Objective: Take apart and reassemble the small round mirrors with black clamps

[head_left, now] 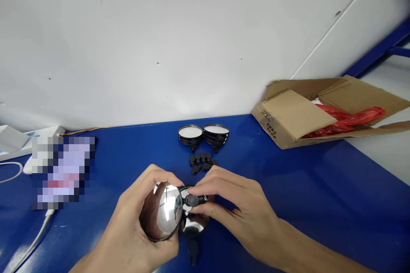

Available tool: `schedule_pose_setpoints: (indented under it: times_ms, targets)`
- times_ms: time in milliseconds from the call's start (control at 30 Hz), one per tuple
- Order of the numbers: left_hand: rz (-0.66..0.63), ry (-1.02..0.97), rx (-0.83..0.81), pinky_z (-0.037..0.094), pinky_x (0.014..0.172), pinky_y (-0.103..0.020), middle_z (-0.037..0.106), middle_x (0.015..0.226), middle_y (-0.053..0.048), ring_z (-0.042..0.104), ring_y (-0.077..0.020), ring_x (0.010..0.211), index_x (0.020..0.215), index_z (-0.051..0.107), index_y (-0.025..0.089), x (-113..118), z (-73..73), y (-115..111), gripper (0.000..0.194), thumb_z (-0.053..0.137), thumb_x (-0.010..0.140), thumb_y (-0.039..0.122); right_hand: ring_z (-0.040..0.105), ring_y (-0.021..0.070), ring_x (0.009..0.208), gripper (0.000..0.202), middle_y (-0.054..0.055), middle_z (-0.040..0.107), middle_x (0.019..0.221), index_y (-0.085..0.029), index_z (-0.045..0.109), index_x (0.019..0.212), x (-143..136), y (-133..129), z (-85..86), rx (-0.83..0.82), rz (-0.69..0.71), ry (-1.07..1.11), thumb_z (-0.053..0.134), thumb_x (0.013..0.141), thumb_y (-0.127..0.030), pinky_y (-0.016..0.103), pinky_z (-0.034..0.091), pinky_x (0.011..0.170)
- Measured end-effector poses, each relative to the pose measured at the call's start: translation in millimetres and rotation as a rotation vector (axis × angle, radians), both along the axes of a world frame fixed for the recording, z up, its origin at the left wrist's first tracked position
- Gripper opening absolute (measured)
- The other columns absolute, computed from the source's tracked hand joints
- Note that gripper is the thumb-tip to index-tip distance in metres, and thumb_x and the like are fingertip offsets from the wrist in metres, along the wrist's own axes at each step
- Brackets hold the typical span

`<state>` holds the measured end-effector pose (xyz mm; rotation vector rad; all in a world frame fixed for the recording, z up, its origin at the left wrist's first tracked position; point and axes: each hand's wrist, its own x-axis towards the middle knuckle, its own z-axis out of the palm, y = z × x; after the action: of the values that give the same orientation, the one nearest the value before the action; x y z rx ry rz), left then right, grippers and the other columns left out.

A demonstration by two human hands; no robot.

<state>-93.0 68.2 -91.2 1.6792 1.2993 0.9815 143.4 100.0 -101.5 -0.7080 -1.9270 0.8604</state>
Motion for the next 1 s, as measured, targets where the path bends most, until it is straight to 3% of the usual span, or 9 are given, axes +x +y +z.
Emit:
schedule_pose_setpoints:
  times_ms: [233, 333, 467, 600, 700, 800, 900, 1000]
  targets:
    - [-0.013, -0.024, -0.031, 0.038, 0.053, -0.026, 0.065, 0.092, 0.001, 0.060, -0.0164, 0.069, 0.109, 0.069, 0.031, 4, -5.9, -5, 0.045, 0.072, 0.070, 0.010, 0.068, 0.0164, 0.082, 0.014, 0.002, 0.078, 0.094, -0.021, 0.081, 0.120, -5, -3, -6.3, 0.022, 0.016, 0.024, 0.080, 0.106, -0.023, 0.031, 0.059, 0.075]
    - [0.056, -0.029, -0.015, 0.046, 0.054, -0.026, 0.069, 0.100, 0.000, 0.068, -0.0191, 0.077, 0.120, 0.064, 0.034, 7, -5.0, -5, 0.048, 0.079, 0.077, 0.018, 0.067, 0.0164, 0.080, 0.015, 0.003, 0.077, 0.094, -0.019, 0.080, 0.120, -6, -1, -5.9, 0.078, -0.004, 0.026, 0.081, 0.105, -0.021, 0.031, 0.059, 0.074]
    - [0.107, -0.059, -0.073, 0.061, 0.070, -0.031, 0.074, 0.108, 0.001, 0.074, -0.0212, 0.085, 0.137, 0.059, 0.039, 5, -0.4, -3, 0.061, 0.089, 0.085, 0.035, 0.067, 0.0163, 0.079, 0.015, 0.004, 0.076, 0.091, -0.019, 0.079, 0.116, -4, 2, -1.6, 0.156, -0.063, -0.024, 0.084, 0.102, -0.020, 0.031, 0.059, 0.071]
    - [0.093, -0.217, -0.219, 0.066, 0.089, -0.037, 0.079, 0.119, -0.003, 0.077, -0.0251, 0.100, 0.148, 0.059, 0.038, 0, 4.0, 2, 0.073, 0.095, 0.085, 0.042, 0.066, 0.0175, 0.075, 0.019, 0.002, 0.074, 0.086, -0.022, 0.076, 0.113, -5, 3, 1.2, 0.293, -0.153, -0.038, 0.081, 0.098, -0.012, 0.032, 0.057, 0.065]
    - [0.067, -0.444, -0.357, 0.067, 0.076, -0.034, 0.080, 0.121, -0.006, 0.078, -0.0210, 0.083, 0.149, 0.062, 0.033, -2, 8.1, 9, 0.073, 0.098, 0.085, 0.041, 0.066, 0.0180, 0.071, 0.024, 0.001, 0.074, 0.082, -0.024, 0.073, 0.113, -6, 3, 1.6, 0.372, -0.205, -0.035, 0.079, 0.096, -0.008, 0.033, 0.056, 0.062]
    - [0.105, -0.576, -0.468, 0.065, 0.060, -0.029, 0.083, 0.104, -0.005, 0.072, -0.0155, 0.063, 0.158, 0.056, 0.029, -4, 11.5, 15, 0.084, 0.099, 0.086, 0.038, 0.066, 0.0184, 0.073, 0.026, 0.003, 0.076, 0.086, -0.022, 0.073, 0.117, -4, 5, 4.1, 0.392, -0.142, -0.024, 0.083, 0.095, -0.011, 0.033, 0.057, 0.065]
    - [0.138, -0.602, -0.509, 0.060, 0.056, -0.021, 0.079, 0.074, -0.001, 0.069, -0.0137, 0.057, 0.165, 0.048, 0.023, -8, 10.9, 18, 0.089, 0.096, 0.092, 0.040, 0.069, 0.0203, 0.086, 0.034, 0.006, 0.079, 0.098, -0.021, 0.074, 0.123, 1, 8, 10.0, 0.287, -0.012, -0.034, 0.091, 0.094, -0.024, 0.035, 0.062, 0.077]
    - [0.051, -0.643, -0.524, 0.060, 0.054, -0.019, 0.078, 0.072, -0.002, 0.071, -0.0131, 0.055, 0.155, 0.055, 0.018, -13, 6.6, 20, 0.071, 0.091, 0.097, 0.039, 0.072, 0.0206, 0.101, 0.043, 0.005, 0.077, 0.110, -0.023, 0.074, 0.124, 6, 10, 15.5, 0.156, 0.017, -0.048, 0.098, 0.089, -0.030, 0.035, 0.063, 0.094]
